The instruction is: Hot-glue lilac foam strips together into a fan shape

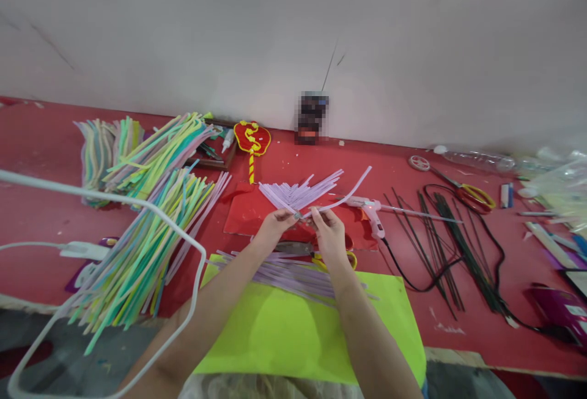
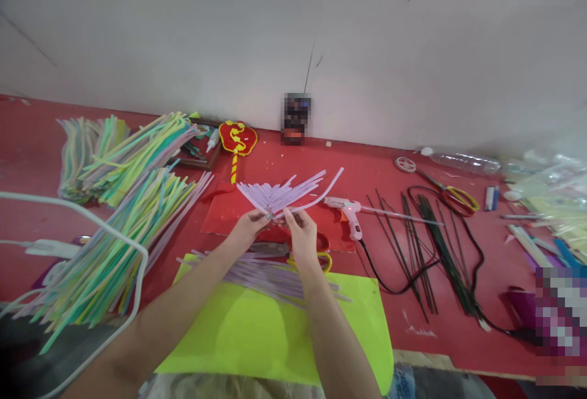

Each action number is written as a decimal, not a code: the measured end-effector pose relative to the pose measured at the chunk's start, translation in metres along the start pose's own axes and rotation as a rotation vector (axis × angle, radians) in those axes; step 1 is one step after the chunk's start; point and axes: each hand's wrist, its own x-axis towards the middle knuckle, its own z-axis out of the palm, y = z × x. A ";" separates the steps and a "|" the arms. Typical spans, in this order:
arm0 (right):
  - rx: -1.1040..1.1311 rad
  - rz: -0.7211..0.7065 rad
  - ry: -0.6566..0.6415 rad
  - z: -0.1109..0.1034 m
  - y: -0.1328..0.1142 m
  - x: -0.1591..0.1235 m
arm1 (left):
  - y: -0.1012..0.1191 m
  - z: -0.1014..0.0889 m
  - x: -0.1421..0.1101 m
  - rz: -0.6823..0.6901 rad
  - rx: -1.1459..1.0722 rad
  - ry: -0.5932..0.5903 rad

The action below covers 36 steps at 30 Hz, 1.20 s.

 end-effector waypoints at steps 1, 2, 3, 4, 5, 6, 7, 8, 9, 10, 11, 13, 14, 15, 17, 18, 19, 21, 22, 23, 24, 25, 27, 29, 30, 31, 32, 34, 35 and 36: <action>-0.003 -0.001 0.002 0.000 0.000 0.000 | 0.001 0.000 -0.001 0.003 0.006 -0.004; -0.003 -0.002 0.002 0.000 0.000 0.000 | 0.003 0.001 -0.002 0.007 0.014 -0.011; -0.004 -0.003 0.000 0.000 0.000 -0.001 | 0.006 0.002 -0.003 0.009 0.027 -0.028; -0.004 -0.004 -0.007 0.001 0.000 -0.001 | 0.008 0.003 -0.005 0.006 0.043 -0.054; -0.005 -0.004 -0.019 0.001 0.000 -0.001 | 0.010 0.005 -0.006 0.000 0.061 -0.088; -0.003 -0.003 -0.032 0.001 -0.001 -0.002 | 0.013 0.006 -0.008 -0.014 0.075 -0.130; 0.001 -0.003 -0.042 0.002 -0.001 -0.002 | 0.014 0.007 -0.010 -0.029 0.077 -0.156; 0.010 -0.004 -0.049 0.002 -0.002 -0.002 | 0.015 0.009 -0.011 -0.039 0.069 -0.164; 0.021 -0.004 -0.049 0.002 -0.002 -0.002 | 0.016 0.010 -0.012 -0.047 0.050 -0.161; 0.032 -0.003 -0.042 0.002 -0.003 -0.002 | 0.016 0.010 -0.012 -0.053 0.025 -0.149; 0.041 -0.002 -0.035 0.002 -0.003 -0.002 | 0.016 0.011 -0.013 -0.060 -0.002 -0.137; 0.051 0.006 -0.033 0.001 -0.003 -0.001 | 0.015 0.010 -0.012 -0.089 -0.055 -0.126; 0.054 0.016 -0.041 0.001 -0.003 -0.001 | 0.014 0.010 -0.012 -0.106 -0.081 -0.124; 0.057 0.028 -0.053 0.000 -0.003 -0.001 | 0.014 0.009 -0.011 -0.120 -0.103 -0.125; 0.074 0.053 -0.075 -0.002 -0.003 0.001 | 0.014 0.007 -0.011 -0.138 -0.139 -0.131; 0.089 0.058 -0.076 -0.003 -0.004 0.002 | 0.015 0.006 -0.011 -0.147 -0.155 -0.134; 0.107 0.057 -0.073 -0.005 -0.004 0.003 | 0.015 0.006 -0.011 -0.158 -0.171 -0.136; 0.141 0.033 -0.061 -0.008 -0.006 0.006 | 0.016 0.005 -0.012 -0.193 -0.206 -0.131; 0.153 0.015 -0.057 -0.009 -0.007 0.007 | 0.017 0.004 -0.013 -0.216 -0.225 -0.125; 0.160 -0.004 -0.057 -0.010 -0.007 0.008 | 0.017 0.004 -0.013 -0.241 -0.243 -0.118; 0.165 -0.021 -0.057 -0.011 -0.008 0.009 | 0.016 0.004 -0.014 -0.267 -0.260 -0.111; 0.171 -0.034 -0.055 -0.012 -0.009 0.010 | 0.016 0.003 -0.014 -0.290 -0.274 -0.105; 0.185 -0.046 -0.041 -0.012 -0.010 0.011 | 0.015 0.002 -0.015 -0.319 -0.298 -0.103; 0.195 -0.052 -0.022 -0.012 -0.011 0.011 | 0.014 0.001 -0.016 -0.322 -0.314 -0.127; 0.197 -0.059 -0.014 -0.011 -0.012 0.011 | 0.014 0.001 -0.017 -0.321 -0.322 -0.147; 0.199 -0.071 -0.007 -0.011 -0.012 0.011 | 0.014 0.001 -0.017 -0.319 -0.328 -0.169; 0.200 -0.084 -0.002 -0.010 -0.013 0.010 | 0.015 0.001 -0.018 -0.321 -0.331 -0.191; 0.214 -0.107 0.010 -0.009 -0.014 0.010 | 0.016 0.002 -0.019 -0.330 -0.329 -0.223; 0.226 -0.114 0.020 -0.008 -0.014 0.009 | 0.016 0.002 -0.019 -0.336 -0.326 -0.234; 0.240 -0.118 0.032 -0.008 -0.014 0.009 | 0.016 0.003 -0.019 -0.343 -0.322 -0.245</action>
